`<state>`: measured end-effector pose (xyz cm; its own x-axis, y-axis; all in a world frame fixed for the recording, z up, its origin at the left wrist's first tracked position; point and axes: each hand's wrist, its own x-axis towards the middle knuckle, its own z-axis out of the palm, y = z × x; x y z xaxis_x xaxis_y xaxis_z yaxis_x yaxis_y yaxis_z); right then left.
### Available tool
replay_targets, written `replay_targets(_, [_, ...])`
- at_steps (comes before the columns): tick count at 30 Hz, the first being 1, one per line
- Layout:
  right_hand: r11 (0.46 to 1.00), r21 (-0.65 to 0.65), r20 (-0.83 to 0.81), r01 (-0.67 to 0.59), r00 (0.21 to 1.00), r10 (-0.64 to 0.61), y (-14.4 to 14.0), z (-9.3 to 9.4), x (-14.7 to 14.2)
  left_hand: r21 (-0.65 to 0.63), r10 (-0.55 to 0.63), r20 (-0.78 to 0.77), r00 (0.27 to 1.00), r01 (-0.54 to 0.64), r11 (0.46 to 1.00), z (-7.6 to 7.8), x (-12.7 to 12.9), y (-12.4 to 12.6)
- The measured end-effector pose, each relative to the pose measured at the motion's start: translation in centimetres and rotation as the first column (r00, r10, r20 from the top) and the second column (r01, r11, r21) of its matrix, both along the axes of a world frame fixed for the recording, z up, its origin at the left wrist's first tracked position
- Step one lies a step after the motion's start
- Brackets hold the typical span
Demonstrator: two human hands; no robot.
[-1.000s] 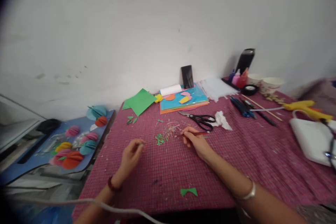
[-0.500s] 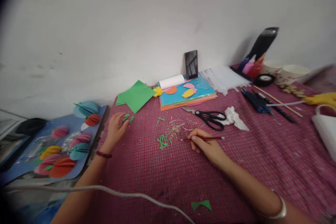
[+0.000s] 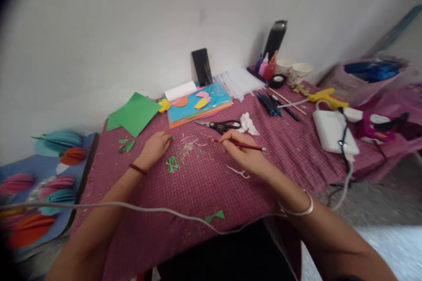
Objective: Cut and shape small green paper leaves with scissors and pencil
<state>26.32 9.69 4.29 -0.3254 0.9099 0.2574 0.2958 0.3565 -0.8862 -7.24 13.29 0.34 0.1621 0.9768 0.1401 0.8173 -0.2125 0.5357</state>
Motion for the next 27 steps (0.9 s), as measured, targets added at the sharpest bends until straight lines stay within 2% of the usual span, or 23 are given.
replay_targets(2, [0.994,0.105,0.183,0.019,0.982,-0.038,0.6,-0.2,2.7,-0.008,0.065,0.072,0.995,-0.065,0.998,-0.1,0.2,0.5])
replay_targets(4, [0.982,0.189,0.355,-0.024,0.934,-0.045,0.9,-1.0,5.2,-0.011,0.142,0.166,0.976,-0.143,0.990,0.0,0.4,0.6])
replay_targets(8, [0.957,0.263,0.678,-0.126,0.729,-0.091,1.3,-3.1,8.8,-0.075,0.277,0.406,0.871,-0.271,0.960,1.1,0.9,-0.5])
replay_targets(13, [0.941,0.321,0.806,-0.102,0.551,-0.215,2.3,-5.0,10.6,-0.259,0.331,0.635,0.698,-0.212,0.942,2.2,1.7,-4.1])
replay_targets(17, [0.936,0.337,0.845,-0.097,0.470,-0.255,3.2,-5.5,11.2,-0.310,0.366,0.680,0.636,-0.203,0.929,1.8,1.9,-6.1])
replay_targets(19, [0.930,0.360,0.826,-0.071,0.488,-0.283,3.1,-5.1,11.1,-0.291,0.369,0.669,0.645,-0.229,0.929,1.3,1.5,-6.3])
replay_targets(22, [0.929,0.369,0.748,-0.045,0.607,-0.268,1.7,-3.7,9.8,-0.220,0.353,0.600,0.718,-0.276,0.936,0.7,0.7,-5.8])
replay_targets(24, [0.943,0.317,0.710,-0.102,0.684,-0.165,0.2,-2.6,8.2,-0.158,0.323,0.512,0.796,-0.282,0.946,0.6,0.4,-5.0])
replay_targets(25, [0.948,0.281,0.709,-0.148,0.697,-0.101,-0.6,-2.1,7.2,-0.132,0.297,0.459,0.837,-0.266,0.955,0.7,0.3,-4.5])
replay_targets(27, [0.953,0.177,0.748,-0.245,0.663,0.032,-2.0,-1.5,5.3,-0.109,0.206,0.351,0.914,-0.178,0.978,0.9,0.6,-3.4])
